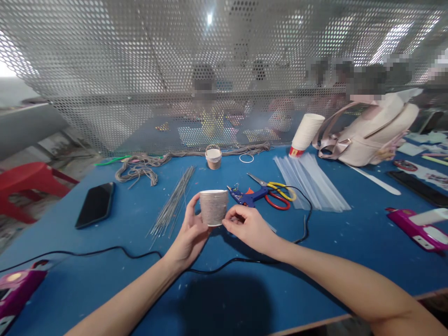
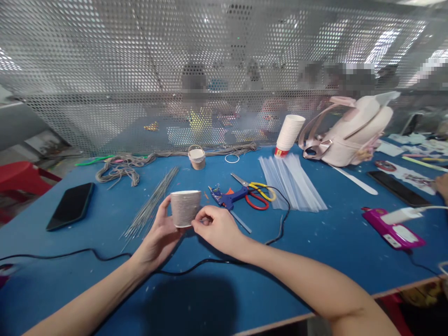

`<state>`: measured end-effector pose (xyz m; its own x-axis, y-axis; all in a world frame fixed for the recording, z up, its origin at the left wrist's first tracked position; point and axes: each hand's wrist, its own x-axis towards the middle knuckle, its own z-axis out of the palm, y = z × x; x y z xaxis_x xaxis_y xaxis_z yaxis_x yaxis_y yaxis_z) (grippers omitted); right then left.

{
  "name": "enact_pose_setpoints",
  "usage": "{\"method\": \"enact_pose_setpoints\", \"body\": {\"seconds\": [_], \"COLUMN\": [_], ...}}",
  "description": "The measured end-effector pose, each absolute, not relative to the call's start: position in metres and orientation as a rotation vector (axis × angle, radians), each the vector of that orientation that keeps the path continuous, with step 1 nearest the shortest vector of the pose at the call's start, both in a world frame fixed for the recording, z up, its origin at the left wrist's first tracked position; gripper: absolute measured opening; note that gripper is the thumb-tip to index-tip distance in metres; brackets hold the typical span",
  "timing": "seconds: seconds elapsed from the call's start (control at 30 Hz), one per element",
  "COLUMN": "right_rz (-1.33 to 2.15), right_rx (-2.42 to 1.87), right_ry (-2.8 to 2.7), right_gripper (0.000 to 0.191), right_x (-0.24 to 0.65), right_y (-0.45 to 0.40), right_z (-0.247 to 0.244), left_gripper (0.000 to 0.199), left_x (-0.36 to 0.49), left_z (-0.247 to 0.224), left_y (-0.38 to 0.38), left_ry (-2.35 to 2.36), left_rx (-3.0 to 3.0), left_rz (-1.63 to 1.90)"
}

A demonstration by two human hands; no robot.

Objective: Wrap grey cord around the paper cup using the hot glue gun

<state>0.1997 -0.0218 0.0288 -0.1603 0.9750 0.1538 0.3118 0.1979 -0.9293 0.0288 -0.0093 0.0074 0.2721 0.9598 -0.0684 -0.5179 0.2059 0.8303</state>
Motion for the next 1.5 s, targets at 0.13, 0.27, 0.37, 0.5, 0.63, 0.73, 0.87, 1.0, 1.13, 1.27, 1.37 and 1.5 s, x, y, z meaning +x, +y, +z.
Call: {"method": "enact_pose_setpoints", "body": {"seconds": [0.13, 0.27, 0.37, 0.5, 0.63, 0.73, 0.87, 1.0, 1.13, 1.27, 1.37, 1.5], "right_rz": [0.962, 0.973, 0.977, 0.989, 0.984, 0.984, 0.981, 1.000, 1.071, 0.938, 0.568, -0.009], "right_rx": [-1.246, -1.220, -1.210, -1.205, -1.202, -1.186, -1.192, -1.191, -1.146, -1.136, -1.059, -0.857], "right_ry": [-1.652, -1.652, -1.646, -1.647, -1.658, -1.653, -1.661, -1.659, -1.671, -1.885, -2.312, -2.729], "right_gripper": [0.010, 0.010, 0.011, 0.011, 0.011, 0.012, 0.012, 0.012, 0.015, 0.014, 0.018, 0.024], "right_x": [0.199, 0.197, 0.196, 0.196, 0.197, 0.197, 0.197, 0.198, 0.200, 0.201, 0.198, 0.194], "right_y": [-0.023, -0.024, -0.025, -0.026, -0.026, -0.026, -0.025, -0.025, -0.025, -0.033, -0.050, -0.081], "right_z": [0.028, 0.027, 0.027, 0.028, 0.029, 0.028, 0.026, 0.026, 0.030, 0.035, 0.037, 0.039], "left_gripper": [0.091, 0.085, 0.081, 0.076, 0.073, 0.073, 0.074, 0.076, 0.081, 0.089, 0.092, 0.091], "left_x": [0.032, 0.033, 0.033, 0.033, 0.033, 0.034, 0.034, 0.033, 0.032, 0.032, 0.031, 0.029], "left_z": [0.005, 0.008, 0.009, 0.011, 0.014, 0.014, 0.011, 0.009, 0.010, 0.012, 0.011, 0.011], "left_y": [-0.010, -0.011, -0.011, -0.013, -0.013, -0.013, -0.014, -0.013, -0.010, -0.007, -0.005, -0.004], "left_ry": [0.742, 0.769, 0.765, 0.745, 0.709, 0.687, 0.686, 0.736, 0.798, 0.810, 0.815, 0.828], "left_rx": [0.859, 0.849, 0.839, 0.818, 0.782, 0.780, 0.789, 0.812, 0.830, 0.800, 0.769, 0.774], "left_rz": [1.158, 1.164, 1.174, 1.173, 1.163, 1.154, 1.152, 1.173, 1.234, 1.287, 1.297, 1.297]}}
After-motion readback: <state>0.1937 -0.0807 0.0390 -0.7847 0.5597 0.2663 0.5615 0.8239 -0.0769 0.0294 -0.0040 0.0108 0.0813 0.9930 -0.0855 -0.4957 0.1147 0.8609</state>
